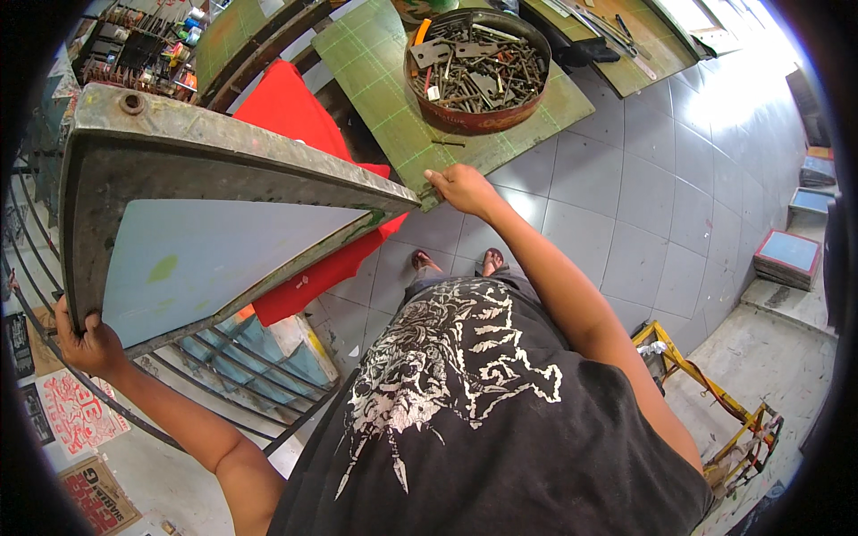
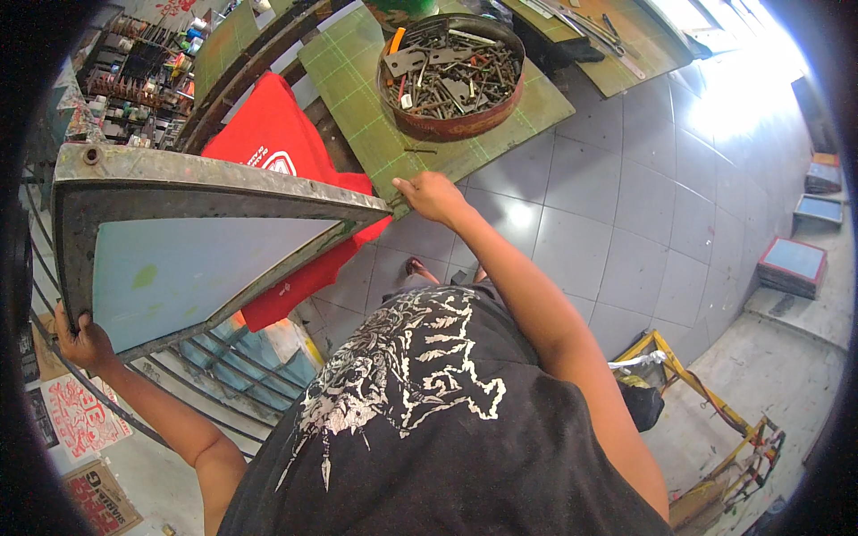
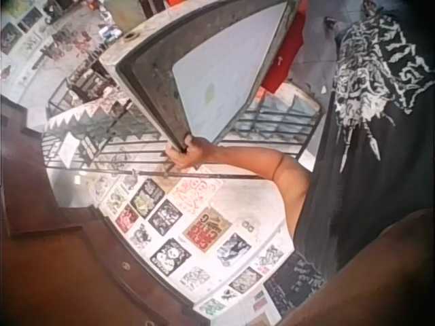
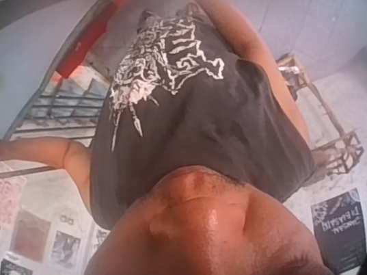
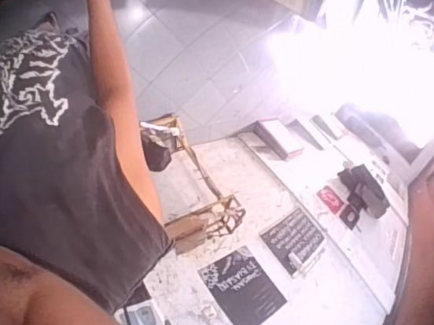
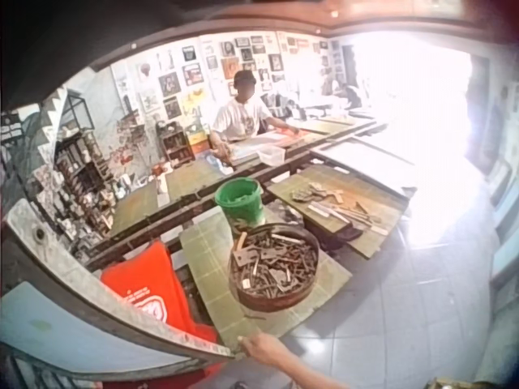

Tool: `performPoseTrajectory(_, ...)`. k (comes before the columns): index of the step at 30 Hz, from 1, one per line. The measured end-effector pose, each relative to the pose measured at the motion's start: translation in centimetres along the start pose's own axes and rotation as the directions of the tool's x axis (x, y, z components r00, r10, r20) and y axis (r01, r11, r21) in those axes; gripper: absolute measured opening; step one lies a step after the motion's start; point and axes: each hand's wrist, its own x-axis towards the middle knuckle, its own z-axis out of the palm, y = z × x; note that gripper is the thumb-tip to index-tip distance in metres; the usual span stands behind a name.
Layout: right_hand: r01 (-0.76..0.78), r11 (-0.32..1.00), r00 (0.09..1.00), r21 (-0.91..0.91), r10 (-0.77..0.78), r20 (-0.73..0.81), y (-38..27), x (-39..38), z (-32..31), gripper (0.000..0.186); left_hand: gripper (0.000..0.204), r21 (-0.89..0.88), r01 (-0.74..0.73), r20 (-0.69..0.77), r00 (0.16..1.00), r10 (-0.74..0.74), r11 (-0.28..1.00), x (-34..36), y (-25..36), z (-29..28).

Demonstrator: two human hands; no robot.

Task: The person holds a screen printing frame and uses small metal pins or nails to secure parts of the wooden frame, handling the pins by hand and inserting them into the wood.

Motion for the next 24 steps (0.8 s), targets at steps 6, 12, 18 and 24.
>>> performPoseTrajectory(6,0.097,0.953,0.995,0.286,-0.092,-0.031,-0.3,-1.3,-0.2,0.048,0.080,0.021,-0.034,-0.040,0.999,0.035,0.999,-0.2,0.1,0.1)
performPoseTrajectory(12,-0.100,0.977,0.994,0.190,0.090,0.060,-0.5,-0.5,-0.2,0.041,0.080,-0.027,-0.008,-0.040,0.999,0.007,1.000,-0.4,-0.5,0.3)
performPoseTrajectory(18,0.076,0.969,0.997,0.233,-0.074,-0.019,-0.2,-1.1,0.0,0.050,0.079,0.018,-0.038,-0.007,0.999,0.038,0.999,-0.2,-0.3,0.2)
performPoseTrajectory(24,-0.002,0.989,0.999,0.145,0.009,-0.045,-0.7,-0.6,0.0,0.044,0.081,0.033,-0.016,-0.055,0.998,0.017,0.999,-0.4,-0.7,0.2)
